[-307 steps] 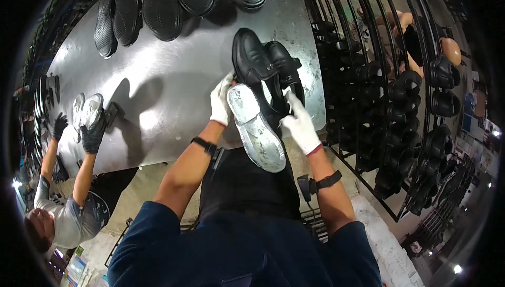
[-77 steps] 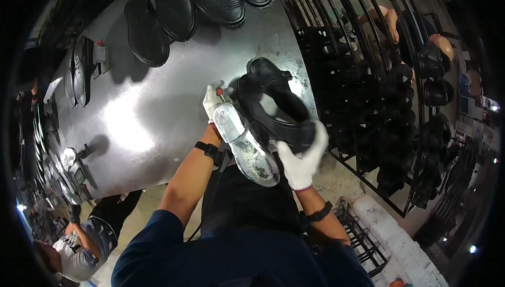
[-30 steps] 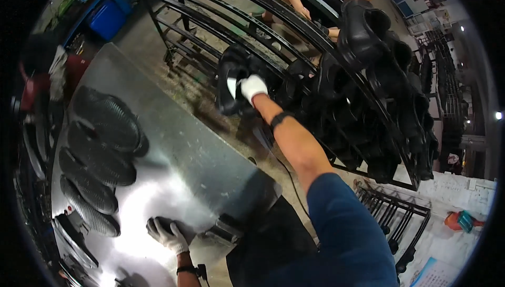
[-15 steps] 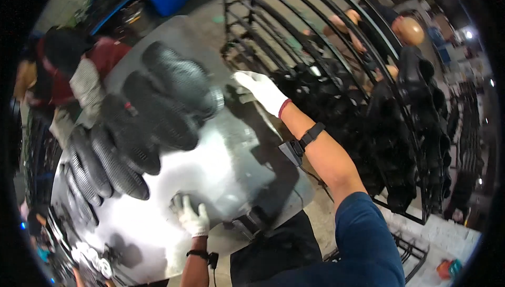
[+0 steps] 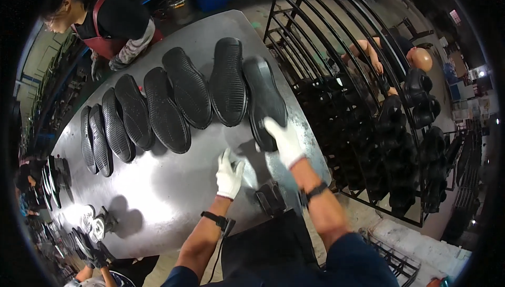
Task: Inspecting manufactured shoes and sorting them onto storage racks.
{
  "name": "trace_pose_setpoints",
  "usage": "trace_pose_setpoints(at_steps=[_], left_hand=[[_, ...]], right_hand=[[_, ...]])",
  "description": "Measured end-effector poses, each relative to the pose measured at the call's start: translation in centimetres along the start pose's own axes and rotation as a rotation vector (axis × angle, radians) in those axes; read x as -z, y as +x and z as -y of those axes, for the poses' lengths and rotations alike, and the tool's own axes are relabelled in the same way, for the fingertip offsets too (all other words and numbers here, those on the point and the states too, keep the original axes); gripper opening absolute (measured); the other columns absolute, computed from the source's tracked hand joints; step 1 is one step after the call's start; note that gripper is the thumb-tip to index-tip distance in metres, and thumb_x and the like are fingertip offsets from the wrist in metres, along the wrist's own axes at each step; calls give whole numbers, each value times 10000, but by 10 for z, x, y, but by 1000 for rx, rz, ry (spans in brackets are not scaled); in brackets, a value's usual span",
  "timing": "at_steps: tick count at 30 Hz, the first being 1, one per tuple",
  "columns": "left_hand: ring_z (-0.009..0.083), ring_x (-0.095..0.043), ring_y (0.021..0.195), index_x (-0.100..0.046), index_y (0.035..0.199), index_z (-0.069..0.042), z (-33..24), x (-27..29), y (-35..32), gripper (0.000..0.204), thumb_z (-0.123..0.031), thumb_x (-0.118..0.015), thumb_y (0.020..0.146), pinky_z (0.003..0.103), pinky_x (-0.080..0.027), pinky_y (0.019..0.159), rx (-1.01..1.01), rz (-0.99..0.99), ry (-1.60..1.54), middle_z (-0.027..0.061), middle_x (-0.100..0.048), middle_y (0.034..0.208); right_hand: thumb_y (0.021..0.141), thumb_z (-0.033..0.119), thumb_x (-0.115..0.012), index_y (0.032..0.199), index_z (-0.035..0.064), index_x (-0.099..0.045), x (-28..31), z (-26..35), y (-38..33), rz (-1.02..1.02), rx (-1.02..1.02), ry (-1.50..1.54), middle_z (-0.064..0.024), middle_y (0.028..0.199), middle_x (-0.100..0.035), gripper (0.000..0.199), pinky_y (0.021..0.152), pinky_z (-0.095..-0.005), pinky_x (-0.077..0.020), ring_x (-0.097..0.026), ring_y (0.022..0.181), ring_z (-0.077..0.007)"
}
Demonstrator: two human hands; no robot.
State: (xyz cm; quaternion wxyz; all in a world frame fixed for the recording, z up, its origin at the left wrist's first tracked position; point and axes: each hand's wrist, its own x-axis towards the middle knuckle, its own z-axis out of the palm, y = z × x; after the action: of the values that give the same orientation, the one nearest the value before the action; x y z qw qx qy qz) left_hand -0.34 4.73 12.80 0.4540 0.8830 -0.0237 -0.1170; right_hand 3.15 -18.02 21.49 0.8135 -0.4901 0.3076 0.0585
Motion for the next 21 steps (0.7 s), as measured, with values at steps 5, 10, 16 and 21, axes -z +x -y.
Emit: trace_pose_setpoints(at_steps=[5, 10, 16, 21], left_hand=[[363, -657, 1217, -496, 1467, 13, -25, -36, 61, 506, -141, -637, 1007, 432, -517, 1040, 116, 81, -354, 234, -680, 1295], [191, -732, 904, -740, 1028, 26, 94, -11, 91, 216, -167, -663, 969, 365, -579, 797, 86, -82, -647, 185, -763, 929], [382, -736, 907, -674, 984, -5, 67, -63, 19, 425, -428, -634, 994, 452, -558, 796, 78, 174, -126, 236, -740, 919], [456, -712, 860, -580, 1072, -4, 48, -62, 10, 453, -452, -594, 1008, 516, -546, 780, 101, 83, 6, 255, -712, 839]], right_hand=[[927, 77, -750, 1350, -25, -608, 39, -63, -119, -43, -18, 3, -78, 1222, -709, 458, 946, -348, -563, -676, 1073, -166], [880, 63, -793, 1387, -37, -592, 37, -78, -169, 185, -116, -124, -85, 1277, -700, 554, 1013, -342, -530, -652, 1129, -160], [884, 119, -817, 1444, -48, -549, 102, -95, -221, 161, -170, -244, -107, 1334, -684, 643, 1057, -347, -502, -639, 1172, -175], [761, 465, -856, 1447, 8, -419, 30, -9, -212, 105, 106, -1128, -274, 1252, -650, 934, 1029, -494, -517, -648, 1174, -461]])
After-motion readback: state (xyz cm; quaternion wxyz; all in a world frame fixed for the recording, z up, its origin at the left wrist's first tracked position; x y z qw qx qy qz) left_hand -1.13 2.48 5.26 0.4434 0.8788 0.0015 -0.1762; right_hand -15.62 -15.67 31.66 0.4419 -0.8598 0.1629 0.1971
